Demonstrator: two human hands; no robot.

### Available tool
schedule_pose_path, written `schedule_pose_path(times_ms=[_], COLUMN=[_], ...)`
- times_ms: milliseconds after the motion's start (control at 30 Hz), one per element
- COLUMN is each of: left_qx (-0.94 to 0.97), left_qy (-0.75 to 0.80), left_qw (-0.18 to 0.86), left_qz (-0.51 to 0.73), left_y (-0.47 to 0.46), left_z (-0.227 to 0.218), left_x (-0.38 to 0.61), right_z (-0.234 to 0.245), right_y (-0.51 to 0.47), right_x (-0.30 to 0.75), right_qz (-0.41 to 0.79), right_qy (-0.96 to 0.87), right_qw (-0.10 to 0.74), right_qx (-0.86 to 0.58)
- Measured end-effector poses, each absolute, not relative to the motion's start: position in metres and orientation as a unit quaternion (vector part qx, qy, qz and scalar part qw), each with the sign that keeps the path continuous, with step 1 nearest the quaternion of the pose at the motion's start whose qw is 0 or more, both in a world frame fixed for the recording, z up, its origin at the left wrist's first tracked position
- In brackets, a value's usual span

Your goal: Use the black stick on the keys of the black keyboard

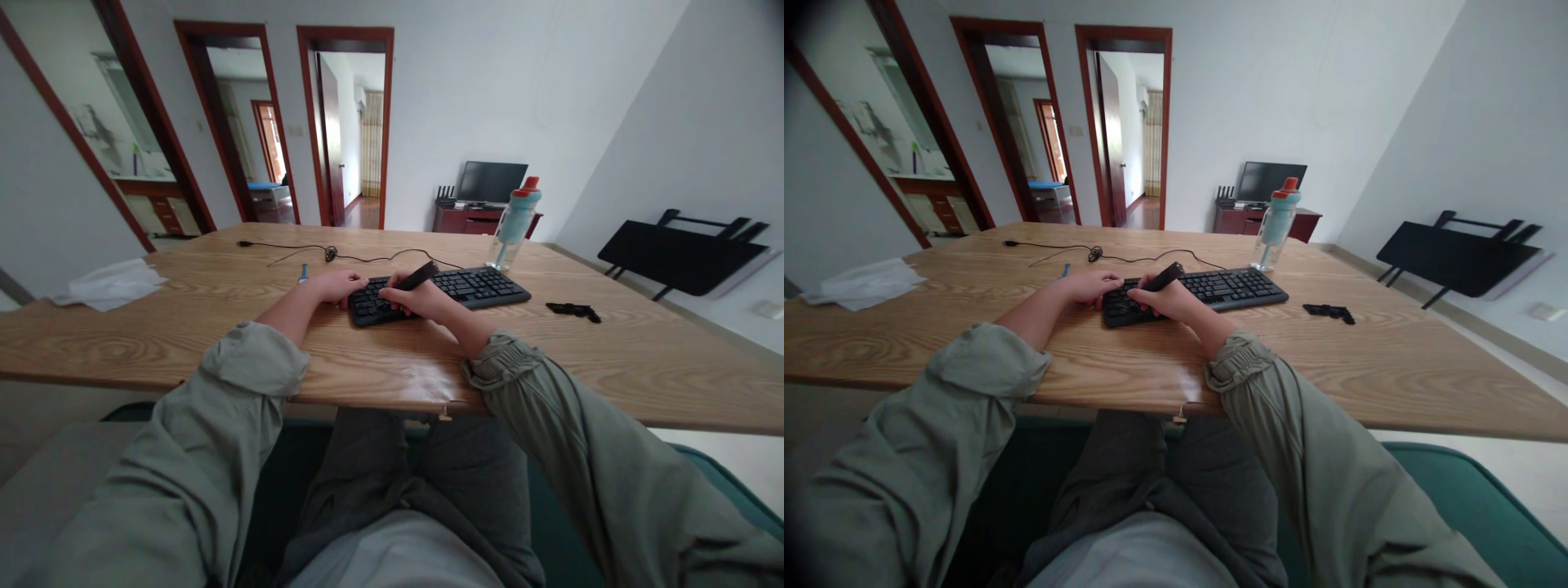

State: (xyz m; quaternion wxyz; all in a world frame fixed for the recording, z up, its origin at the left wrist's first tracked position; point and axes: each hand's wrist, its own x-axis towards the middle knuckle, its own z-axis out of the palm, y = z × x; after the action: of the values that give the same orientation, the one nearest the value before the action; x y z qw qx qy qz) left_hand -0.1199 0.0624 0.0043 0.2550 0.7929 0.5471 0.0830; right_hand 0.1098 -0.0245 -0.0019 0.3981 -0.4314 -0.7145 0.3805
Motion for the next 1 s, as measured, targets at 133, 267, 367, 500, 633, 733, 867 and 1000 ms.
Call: schedule_pose_path(times_ms=[133, 267, 367, 500, 633, 733, 867, 1000], left_qx=[0.793, 0.794, 0.797, 0.801, 0.805, 0.806, 0.809, 0.810], left_qy=[0.552, 0.557, 0.556, 0.550, 0.544, 0.542, 0.541, 0.540], left_qw=[0.246, 0.232, 0.225, 0.229, 0.228, 0.228, 0.222, 0.221], left_qz=[0.081, 0.073, 0.062, 0.063, 0.066, 0.066, 0.059, 0.056], left_y=[0.054, 0.048, 0.050, 0.055, 0.054, 0.049, 0.047, 0.049], left_z=[0.009, 0.013, 0.013, 0.010, 0.010, 0.013, 0.015, 0.015], left_x=[-0.117, -0.115, -0.115, -0.117, -0.116, -0.114, -0.114, -0.115], right_z=[0.000, 0.010, 0.019, 0.023, 0.019, 0.017, 0.015, 0.012], right_y=[-0.026, -0.016, -0.007, -0.007, -0.016, -0.022, -0.024, -0.025], right_x=[0.107, 0.104, 0.100, 0.095, 0.096, 0.097, 0.096, 0.097], right_qz=[0.362, 0.356, 0.337, 0.273, 0.231, 0.225, 0.214, 0.206], right_qy=[-0.722, -0.745, -0.778, -0.804, -0.802, -0.804, -0.806, -0.820], right_qw=[0.395, 0.356, 0.312, 0.329, 0.338, 0.321, 0.320, 0.311], right_qx=[-0.438, -0.438, -0.429, -0.413, -0.435, -0.448, -0.449, -0.434])
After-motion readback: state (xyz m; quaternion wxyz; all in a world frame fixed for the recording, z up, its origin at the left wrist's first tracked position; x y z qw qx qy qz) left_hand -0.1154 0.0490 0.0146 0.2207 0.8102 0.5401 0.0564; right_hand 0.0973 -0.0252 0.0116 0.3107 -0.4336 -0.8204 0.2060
